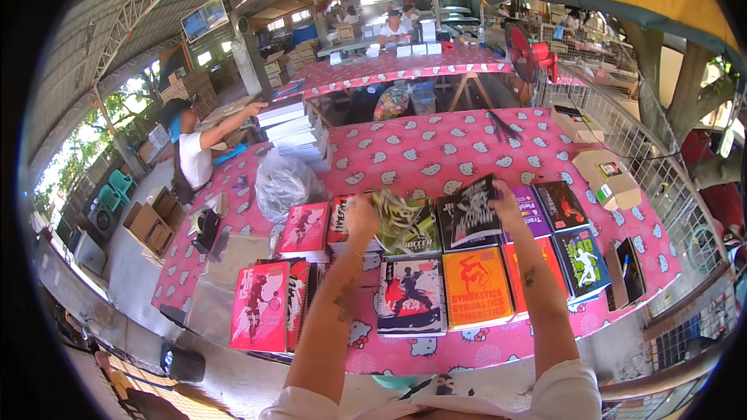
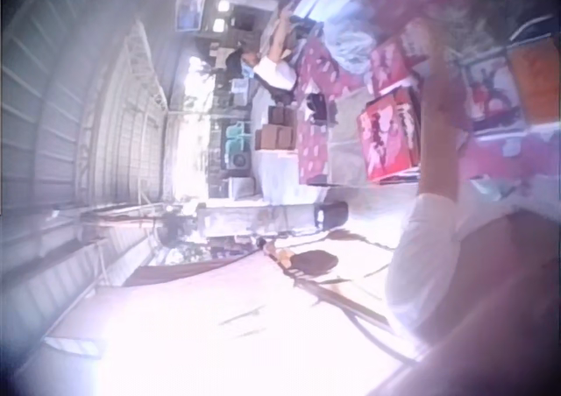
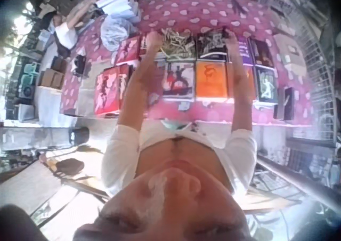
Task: The person sorts various spiral-bound notebooks by hand on a table, picking them up from several stacks and placing them into a single sorted pile.
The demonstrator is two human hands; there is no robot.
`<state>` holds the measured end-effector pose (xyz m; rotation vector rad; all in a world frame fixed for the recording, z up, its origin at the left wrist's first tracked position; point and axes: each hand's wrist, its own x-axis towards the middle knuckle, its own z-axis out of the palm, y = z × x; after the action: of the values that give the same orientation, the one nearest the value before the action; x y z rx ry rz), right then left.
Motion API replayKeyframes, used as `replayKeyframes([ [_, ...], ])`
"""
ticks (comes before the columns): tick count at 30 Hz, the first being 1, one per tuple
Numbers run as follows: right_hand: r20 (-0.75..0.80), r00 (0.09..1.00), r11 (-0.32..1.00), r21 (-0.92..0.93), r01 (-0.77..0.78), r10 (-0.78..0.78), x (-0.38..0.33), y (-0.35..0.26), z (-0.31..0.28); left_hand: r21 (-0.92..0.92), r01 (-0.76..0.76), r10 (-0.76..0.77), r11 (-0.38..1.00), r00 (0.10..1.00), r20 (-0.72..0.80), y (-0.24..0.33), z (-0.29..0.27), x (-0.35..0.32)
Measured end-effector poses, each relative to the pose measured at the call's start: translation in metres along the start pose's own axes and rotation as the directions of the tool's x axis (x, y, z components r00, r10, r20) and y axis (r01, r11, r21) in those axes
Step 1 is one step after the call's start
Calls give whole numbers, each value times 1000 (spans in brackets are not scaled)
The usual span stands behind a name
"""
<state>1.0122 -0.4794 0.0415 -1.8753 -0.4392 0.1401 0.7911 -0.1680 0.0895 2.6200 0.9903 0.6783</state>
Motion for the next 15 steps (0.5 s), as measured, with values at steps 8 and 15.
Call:
replayKeyframes([
  [8,145,953,542,840,23,-265,-185,-242,47,-466,-425,-228,776,500,-836,-86,-362,38],
  [15,423,686,804,254,537,-592,-321,-280,209,-650,-706,-208,281,617,-759,-170,-528,-54],
])
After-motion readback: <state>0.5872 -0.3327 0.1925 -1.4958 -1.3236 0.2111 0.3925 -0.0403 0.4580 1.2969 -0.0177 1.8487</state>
